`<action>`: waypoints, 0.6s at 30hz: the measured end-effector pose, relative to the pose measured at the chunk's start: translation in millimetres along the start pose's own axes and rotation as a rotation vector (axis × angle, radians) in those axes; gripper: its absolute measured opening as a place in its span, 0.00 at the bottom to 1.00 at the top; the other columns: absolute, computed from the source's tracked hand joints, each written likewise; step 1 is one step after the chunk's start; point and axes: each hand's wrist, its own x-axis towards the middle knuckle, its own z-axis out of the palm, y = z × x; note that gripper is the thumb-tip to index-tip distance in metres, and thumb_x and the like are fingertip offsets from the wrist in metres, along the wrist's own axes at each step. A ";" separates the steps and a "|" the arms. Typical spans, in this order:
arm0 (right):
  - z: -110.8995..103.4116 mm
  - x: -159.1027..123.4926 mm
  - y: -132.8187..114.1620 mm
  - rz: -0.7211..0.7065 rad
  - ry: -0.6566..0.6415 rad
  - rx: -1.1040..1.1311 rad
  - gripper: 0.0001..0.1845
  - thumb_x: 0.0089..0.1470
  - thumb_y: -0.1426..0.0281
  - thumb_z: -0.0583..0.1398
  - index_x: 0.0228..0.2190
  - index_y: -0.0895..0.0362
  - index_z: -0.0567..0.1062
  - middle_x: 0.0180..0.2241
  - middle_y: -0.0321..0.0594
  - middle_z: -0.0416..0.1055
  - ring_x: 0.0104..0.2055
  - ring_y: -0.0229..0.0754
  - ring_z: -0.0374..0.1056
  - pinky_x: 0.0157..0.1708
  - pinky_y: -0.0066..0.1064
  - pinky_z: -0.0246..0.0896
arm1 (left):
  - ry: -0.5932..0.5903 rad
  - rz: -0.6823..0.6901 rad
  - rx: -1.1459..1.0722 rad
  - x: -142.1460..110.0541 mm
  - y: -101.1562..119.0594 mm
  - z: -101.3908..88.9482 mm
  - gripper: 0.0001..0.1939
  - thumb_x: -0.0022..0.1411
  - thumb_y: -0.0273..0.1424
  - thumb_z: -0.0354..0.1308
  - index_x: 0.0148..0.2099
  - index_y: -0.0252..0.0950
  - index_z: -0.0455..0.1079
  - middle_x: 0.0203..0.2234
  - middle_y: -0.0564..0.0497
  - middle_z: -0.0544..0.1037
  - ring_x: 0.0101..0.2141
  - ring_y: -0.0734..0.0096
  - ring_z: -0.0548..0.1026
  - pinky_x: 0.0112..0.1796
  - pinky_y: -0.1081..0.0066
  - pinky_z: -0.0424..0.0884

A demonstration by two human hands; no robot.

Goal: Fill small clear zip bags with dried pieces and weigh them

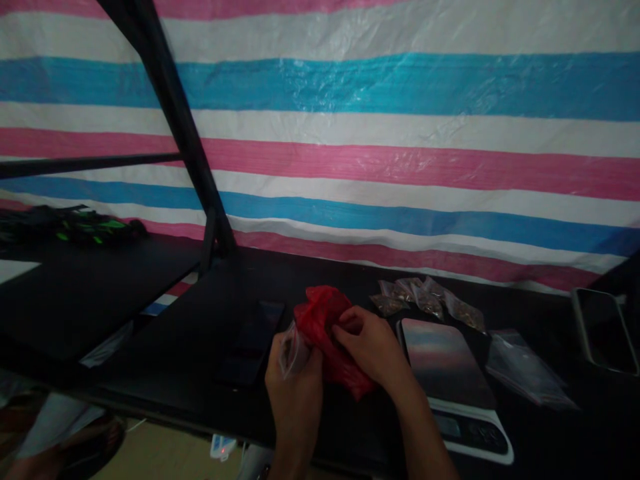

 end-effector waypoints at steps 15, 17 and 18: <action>-15.3 4.1 17.6 0.059 0.059 0.481 0.16 0.51 0.56 0.68 0.36 0.54 0.81 0.32 0.42 0.84 0.35 0.50 0.81 0.34 0.37 0.73 | -0.064 0.277 0.246 -2.5 -6.7 -1.1 0.14 0.59 0.38 0.67 0.47 0.40 0.74 0.37 0.51 0.80 0.36 0.63 0.79 0.40 0.64 0.75; -25.0 -1.2 11.4 0.055 0.067 0.549 0.19 0.49 0.53 0.70 0.37 0.54 0.81 0.33 0.43 0.85 0.35 0.50 0.81 0.32 0.36 0.72 | -0.104 0.400 0.342 -3.7 -8.6 -1.1 0.12 0.62 0.37 0.66 0.47 0.41 0.75 0.40 0.49 0.81 0.41 0.59 0.79 0.45 0.59 0.74; -29.8 -4.6 7.4 0.055 0.061 0.573 0.21 0.49 0.52 0.70 0.37 0.54 0.80 0.33 0.43 0.85 0.35 0.50 0.81 0.31 0.35 0.72 | -0.114 0.443 0.380 -4.0 -9.4 -0.8 0.10 0.63 0.37 0.65 0.46 0.42 0.75 0.39 0.49 0.81 0.41 0.58 0.79 0.46 0.57 0.73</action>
